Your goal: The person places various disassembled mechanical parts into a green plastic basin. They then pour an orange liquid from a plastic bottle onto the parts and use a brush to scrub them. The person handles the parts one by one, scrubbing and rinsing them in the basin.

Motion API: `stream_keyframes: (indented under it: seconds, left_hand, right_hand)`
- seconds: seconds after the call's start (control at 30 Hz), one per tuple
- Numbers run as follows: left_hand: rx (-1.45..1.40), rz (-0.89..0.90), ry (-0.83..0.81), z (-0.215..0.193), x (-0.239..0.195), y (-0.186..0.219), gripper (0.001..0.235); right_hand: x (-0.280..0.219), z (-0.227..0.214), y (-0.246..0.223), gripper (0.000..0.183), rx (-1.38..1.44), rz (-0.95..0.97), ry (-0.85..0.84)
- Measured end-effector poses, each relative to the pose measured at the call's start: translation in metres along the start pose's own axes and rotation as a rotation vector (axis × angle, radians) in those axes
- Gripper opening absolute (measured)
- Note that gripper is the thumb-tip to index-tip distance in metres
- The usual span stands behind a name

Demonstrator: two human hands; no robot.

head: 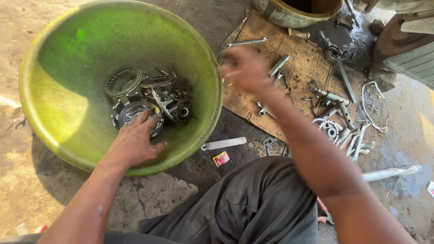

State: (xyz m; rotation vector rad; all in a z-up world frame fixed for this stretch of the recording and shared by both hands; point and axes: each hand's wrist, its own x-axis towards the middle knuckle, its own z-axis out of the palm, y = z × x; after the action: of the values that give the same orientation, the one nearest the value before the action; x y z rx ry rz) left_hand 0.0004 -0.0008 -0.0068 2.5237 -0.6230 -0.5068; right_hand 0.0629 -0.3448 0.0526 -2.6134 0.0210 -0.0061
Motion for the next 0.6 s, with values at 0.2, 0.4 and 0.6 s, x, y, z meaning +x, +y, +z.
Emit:
stream_keyframes:
  seconds: [0.2,0.4,0.6]
  left_hand:
    - [0.054,-0.039,-0.020,-0.003,0.003,0.005,0.083]
    - [0.090,-0.055,-0.040,-0.002,0.005,0.009,0.088]
    - [0.104,-0.073,-0.052,-0.001,0.009,0.010,0.090]
  right_hand:
    - [-0.030,-0.051,0.270,0.065,-0.703,0.534,-0.201]
    - [-0.058,0.000,0.345,0.032,-0.293,0.965,0.119]
    - [-0.010,0.008,0.335,0.028,-0.127,0.825,0.290]
